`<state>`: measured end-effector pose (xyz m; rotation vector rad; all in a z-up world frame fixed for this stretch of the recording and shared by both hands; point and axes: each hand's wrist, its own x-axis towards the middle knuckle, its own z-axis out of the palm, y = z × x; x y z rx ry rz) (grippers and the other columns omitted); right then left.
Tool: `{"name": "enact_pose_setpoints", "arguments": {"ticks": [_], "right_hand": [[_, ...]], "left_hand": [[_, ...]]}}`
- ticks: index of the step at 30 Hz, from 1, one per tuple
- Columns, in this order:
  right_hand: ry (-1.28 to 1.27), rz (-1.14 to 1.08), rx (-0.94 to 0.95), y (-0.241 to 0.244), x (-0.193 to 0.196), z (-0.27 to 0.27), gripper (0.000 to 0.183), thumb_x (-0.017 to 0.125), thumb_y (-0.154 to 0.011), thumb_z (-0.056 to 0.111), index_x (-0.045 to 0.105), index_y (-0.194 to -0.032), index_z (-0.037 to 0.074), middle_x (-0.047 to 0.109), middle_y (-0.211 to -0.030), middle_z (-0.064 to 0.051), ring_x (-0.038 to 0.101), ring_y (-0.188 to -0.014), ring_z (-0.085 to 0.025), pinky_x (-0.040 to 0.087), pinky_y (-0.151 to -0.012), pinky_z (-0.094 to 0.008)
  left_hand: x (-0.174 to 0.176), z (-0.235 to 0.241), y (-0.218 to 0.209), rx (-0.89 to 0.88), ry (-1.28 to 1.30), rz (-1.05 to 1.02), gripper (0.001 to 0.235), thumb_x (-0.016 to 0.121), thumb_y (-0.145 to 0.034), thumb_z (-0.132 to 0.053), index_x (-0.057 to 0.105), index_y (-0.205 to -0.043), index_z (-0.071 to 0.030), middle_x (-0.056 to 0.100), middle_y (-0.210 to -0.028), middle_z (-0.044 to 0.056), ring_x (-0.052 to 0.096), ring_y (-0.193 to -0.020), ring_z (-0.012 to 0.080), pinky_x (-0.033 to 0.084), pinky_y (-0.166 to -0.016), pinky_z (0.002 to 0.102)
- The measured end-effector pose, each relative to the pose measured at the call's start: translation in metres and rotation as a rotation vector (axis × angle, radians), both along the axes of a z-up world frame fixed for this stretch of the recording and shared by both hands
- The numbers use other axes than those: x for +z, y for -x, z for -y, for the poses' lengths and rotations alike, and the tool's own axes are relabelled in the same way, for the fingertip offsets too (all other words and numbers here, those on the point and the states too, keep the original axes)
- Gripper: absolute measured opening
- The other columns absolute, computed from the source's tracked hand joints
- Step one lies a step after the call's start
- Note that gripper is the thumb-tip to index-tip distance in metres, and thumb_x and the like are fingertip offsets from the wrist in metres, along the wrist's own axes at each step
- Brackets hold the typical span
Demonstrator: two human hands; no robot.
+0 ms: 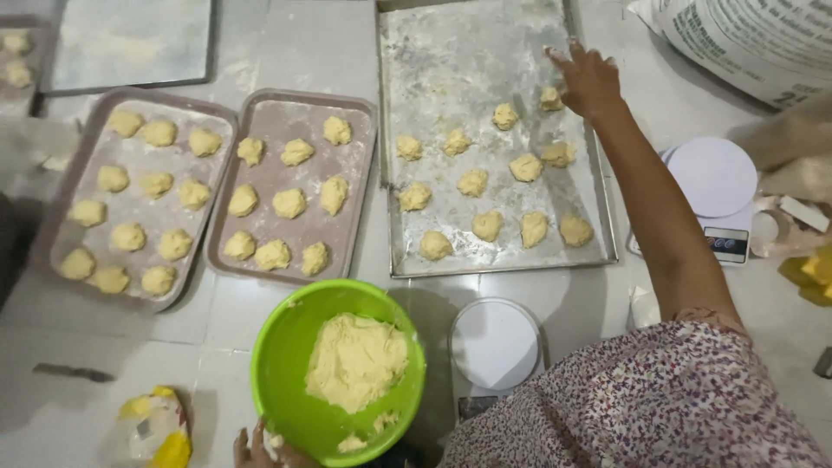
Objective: The person sits on the floor and portions dough from a green bowl into smaller pieces. They weigh each piece on a digital scale and then place the dough balls onto metal baking trays.
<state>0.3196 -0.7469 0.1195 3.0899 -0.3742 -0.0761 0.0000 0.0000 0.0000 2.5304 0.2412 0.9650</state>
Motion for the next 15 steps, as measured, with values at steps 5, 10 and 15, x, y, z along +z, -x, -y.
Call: {"name": "enact_pose_setpoints", "arguments": {"ticks": [5, 10, 15], "right_hand": [[-0.203, 0.134, 0.137, 0.012, 0.027, -0.049, 0.073, 0.076, -0.089, 0.009, 0.048, -0.156, 0.018, 0.043, -0.155, -0.019, 0.038, -0.136, -0.045, 0.038, -0.103, -0.058], [-0.596, 0.457, 0.661, 0.053, 0.047, -0.206, 0.039, 0.075, -0.089, 0.011, 0.074, -0.127, 0.004, 0.072, -0.123, -0.02, 0.066, -0.112, -0.036, 0.049, -0.095, -0.043], [-0.964, -0.123, 0.859, 0.124, -0.012, -0.44, 0.03, 0.065, -0.092, 0.023, 0.076, -0.115, 0.006, 0.073, -0.111, -0.025, 0.065, -0.107, -0.05, 0.048, -0.1, -0.059]], "left_hand": [[0.062, 0.052, -0.004, -0.032, 0.252, 0.051, 0.028, 0.053, -0.106, -0.01, 0.065, -0.127, 0.004, 0.047, -0.14, 0.028, 0.05, -0.128, 0.0448, 0.052, -0.098, 0.054], [0.046, 0.043, -0.001, -0.047, 0.452, 0.041, 0.044, 0.059, -0.097, -0.02, 0.059, -0.136, 0.0, 0.04, -0.15, 0.02, 0.037, -0.143, 0.0376, 0.036, -0.119, 0.053], [0.02, 0.021, 0.002, -0.018, 0.415, 0.079, 0.066, 0.083, -0.083, -0.027, 0.061, -0.144, -0.012, 0.042, -0.149, 0.019, 0.044, -0.14, 0.0391, 0.031, -0.12, 0.052]]}}
